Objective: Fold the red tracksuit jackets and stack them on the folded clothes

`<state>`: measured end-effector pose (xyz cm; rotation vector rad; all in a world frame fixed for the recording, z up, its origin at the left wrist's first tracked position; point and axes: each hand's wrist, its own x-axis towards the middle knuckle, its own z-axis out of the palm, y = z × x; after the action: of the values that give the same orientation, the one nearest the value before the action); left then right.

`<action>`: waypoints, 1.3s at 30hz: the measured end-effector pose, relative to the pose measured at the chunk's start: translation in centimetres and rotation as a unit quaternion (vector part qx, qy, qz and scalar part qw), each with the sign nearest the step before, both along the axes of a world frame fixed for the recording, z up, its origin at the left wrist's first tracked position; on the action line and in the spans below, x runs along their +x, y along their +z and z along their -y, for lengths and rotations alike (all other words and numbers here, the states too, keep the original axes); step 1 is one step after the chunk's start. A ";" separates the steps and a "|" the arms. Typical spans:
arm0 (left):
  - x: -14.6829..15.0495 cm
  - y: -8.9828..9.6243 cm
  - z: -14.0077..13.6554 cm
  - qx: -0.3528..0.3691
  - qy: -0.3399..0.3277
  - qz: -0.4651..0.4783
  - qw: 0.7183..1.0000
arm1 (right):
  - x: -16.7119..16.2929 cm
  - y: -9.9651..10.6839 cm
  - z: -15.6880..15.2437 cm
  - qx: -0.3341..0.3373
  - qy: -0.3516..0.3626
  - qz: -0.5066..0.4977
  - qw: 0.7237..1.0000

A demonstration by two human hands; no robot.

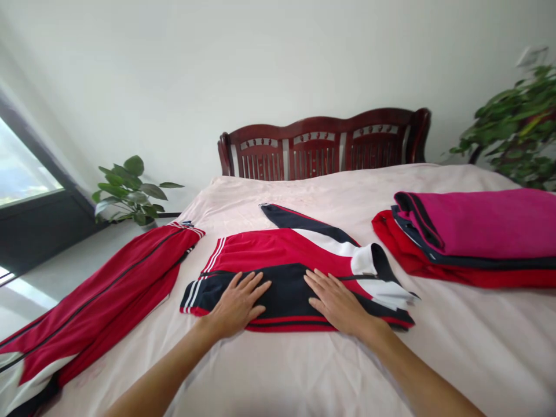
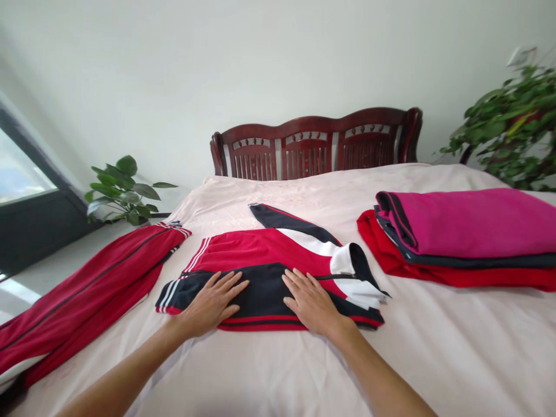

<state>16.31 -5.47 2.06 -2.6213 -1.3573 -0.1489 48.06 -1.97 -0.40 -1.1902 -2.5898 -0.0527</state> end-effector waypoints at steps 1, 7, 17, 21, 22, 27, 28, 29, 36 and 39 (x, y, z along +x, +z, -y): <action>-1.2 -0.2 0.2 0.007 0.021 0.000 1.000 | 0.1 0.0 0.0 0.004 0.000 0.001 1.000; -5.8 -1.1 0.5 0.056 0.130 -0.013 0.990 | 0.2 -0.2 0.2 0.037 -0.003 -0.009 0.999; -9.0 -1.2 0.3 0.030 0.212 0.085 0.973 | 0.8 0.1 0.3 0.009 -0.040 -0.001 0.999; -9.9 -1.2 0.4 0.000 0.247 0.129 0.960 | 1.1 -0.1 0.2 0.009 -0.055 0.001 0.998; -10.1 -1.2 0.5 -0.006 0.250 0.144 0.957 | 1.2 -0.1 0.2 0.008 -0.061 0.002 0.998; -10.1 -1.1 0.8 0.006 0.258 0.176 0.950 | 1.3 0.8 0.6 0.038 -0.083 -0.039 0.995; -9.9 -1.0 0.8 0.009 0.260 0.174 0.950 | 1.2 1.2 0.9 0.050 -0.077 -0.056 0.994; -9.8 -1.0 0.9 0.010 0.260 0.171 0.950 | 1.1 1.6 1.2 0.060 -0.066 -0.072 0.993; -9.7 -1.1 0.8 0.013 0.268 0.171 0.948 | -0.8 3.6 3.8 0.017 0.084 -0.062 0.994; -9.6 -1.0 0.8 0.002 0.269 0.168 0.948 | -1.4 3.9 4.3 -0.003 0.102 -0.034 0.994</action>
<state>6.69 -6.29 1.08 -2.1809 -2.1226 -0.5321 46.67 -6.23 3.49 -0.9068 -2.6364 0.0368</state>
